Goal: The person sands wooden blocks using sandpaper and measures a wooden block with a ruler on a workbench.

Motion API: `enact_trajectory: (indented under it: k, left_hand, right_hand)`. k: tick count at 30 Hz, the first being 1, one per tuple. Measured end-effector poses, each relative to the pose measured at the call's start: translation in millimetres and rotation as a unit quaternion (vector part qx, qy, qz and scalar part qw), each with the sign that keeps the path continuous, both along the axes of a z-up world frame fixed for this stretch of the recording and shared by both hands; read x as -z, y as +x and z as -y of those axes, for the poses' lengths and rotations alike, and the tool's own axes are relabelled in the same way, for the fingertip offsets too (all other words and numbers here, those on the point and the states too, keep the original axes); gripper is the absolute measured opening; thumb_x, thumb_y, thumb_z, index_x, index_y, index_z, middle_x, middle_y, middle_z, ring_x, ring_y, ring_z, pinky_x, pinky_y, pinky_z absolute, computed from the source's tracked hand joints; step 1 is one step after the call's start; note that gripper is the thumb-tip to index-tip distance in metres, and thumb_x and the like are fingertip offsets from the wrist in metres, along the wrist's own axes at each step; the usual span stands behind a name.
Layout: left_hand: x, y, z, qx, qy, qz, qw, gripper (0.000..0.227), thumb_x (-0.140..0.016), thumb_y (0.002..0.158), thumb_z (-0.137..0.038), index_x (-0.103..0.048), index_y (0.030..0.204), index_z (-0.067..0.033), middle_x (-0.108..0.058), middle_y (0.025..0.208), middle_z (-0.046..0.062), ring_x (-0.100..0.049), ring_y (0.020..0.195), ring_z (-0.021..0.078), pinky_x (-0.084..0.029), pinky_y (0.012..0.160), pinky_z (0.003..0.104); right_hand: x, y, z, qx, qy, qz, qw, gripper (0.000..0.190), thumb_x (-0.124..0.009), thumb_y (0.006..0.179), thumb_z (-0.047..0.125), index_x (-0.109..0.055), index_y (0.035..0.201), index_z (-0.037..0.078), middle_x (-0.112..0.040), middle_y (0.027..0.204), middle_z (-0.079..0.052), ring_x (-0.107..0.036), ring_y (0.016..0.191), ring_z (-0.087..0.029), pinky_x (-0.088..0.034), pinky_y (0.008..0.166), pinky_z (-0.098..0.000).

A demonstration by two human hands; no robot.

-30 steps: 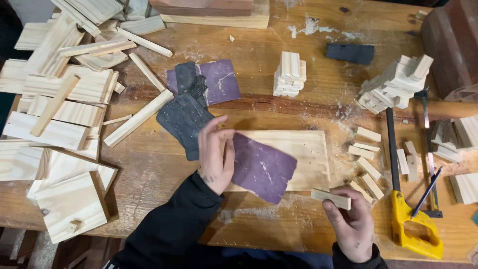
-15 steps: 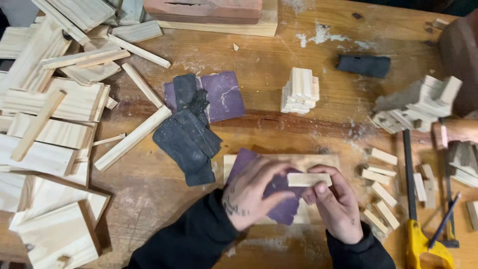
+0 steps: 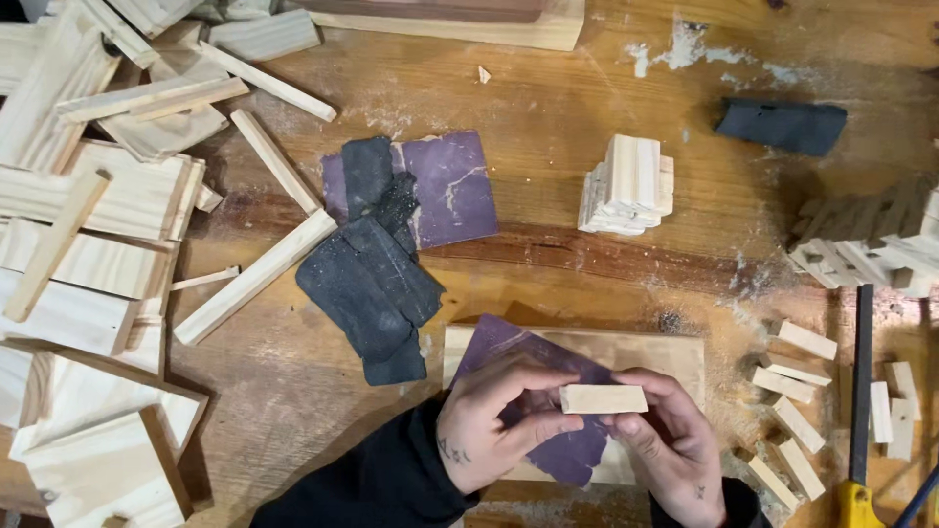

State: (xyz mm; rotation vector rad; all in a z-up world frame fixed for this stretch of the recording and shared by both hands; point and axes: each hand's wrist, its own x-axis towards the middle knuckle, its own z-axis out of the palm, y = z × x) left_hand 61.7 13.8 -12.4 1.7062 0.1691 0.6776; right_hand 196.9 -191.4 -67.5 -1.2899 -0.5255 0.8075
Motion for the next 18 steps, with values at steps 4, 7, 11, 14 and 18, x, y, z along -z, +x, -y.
enact_trajectory:
  k: [4,7,11,14,18]
  left_hand:
    - [-1.7,-2.6,0.3,0.002,0.015,0.010,1.000,0.029,-0.076,0.095,-0.018,-0.066,0.117,-0.0029,-0.070,0.103,0.011,-0.067,0.088,0.0242,-0.053,0.082,0.033]
    - [-8.2,0.5,-2.8,0.011,0.024,0.016,1.000,0.028,-0.070,0.099,-0.013,-0.064,0.124,-0.0004,-0.069,0.113,0.015,-0.069,0.100,0.0286,-0.056,0.091,0.037]
    - [0.2,0.1,-2.0,0.017,0.048,-0.003,0.999,0.037,-0.065,0.103,-0.010,-0.056,0.137,-0.0020,-0.066,0.122,0.016,-0.064,0.086,0.0200,-0.059,0.084,0.034]
    - [-6.6,-1.3,-2.2,0.019,0.029,-0.029,0.999,0.033,-0.062,0.104,-0.012,-0.058,0.136,-0.0037,-0.065,0.125,0.014,-0.068,0.094,0.0222,-0.058,0.088,0.032]
    - [-1.0,3.5,-0.3,0.021,0.057,0.004,0.998,0.027,-0.064,0.101,-0.007,-0.061,0.126,0.0006,-0.066,0.116,0.016,-0.065,0.094,0.0267,-0.056,0.086,0.036]
  right_hand:
    - [3.1,-0.8,2.0,0.003,-0.019,0.045,0.999,0.038,-0.066,0.095,0.010,-0.060,0.129,-0.005,-0.069,0.106,-0.014,-0.066,0.089,-0.018,-0.053,0.078,-0.0285]
    - [-0.2,-1.3,-4.2,0.013,0.023,0.030,0.999,0.036,-0.068,0.095,0.007,-0.060,0.127,-0.005,-0.066,0.109,-0.015,-0.064,0.091,-0.019,-0.053,0.078,-0.0292]
    - [-12.8,-1.9,-11.3,-0.009,0.061,0.056,0.997,0.034,-0.067,0.095,0.003,-0.059,0.128,-0.003,-0.063,0.105,-0.012,-0.062,0.088,-0.017,-0.052,0.078,-0.0288]
    - [0.4,-1.8,-3.5,0.014,0.028,0.059,0.998,0.037,-0.070,0.092,0.003,-0.061,0.127,-0.003,-0.066,0.113,-0.013,-0.066,0.094,-0.017,-0.055,0.083,-0.0278]
    - [3.0,-0.6,-4.4,0.024,0.054,0.048,0.997,0.036,-0.073,0.091,0.006,-0.060,0.124,-0.003,-0.066,0.105,-0.011,-0.063,0.090,-0.016,-0.052,0.081,-0.0267]
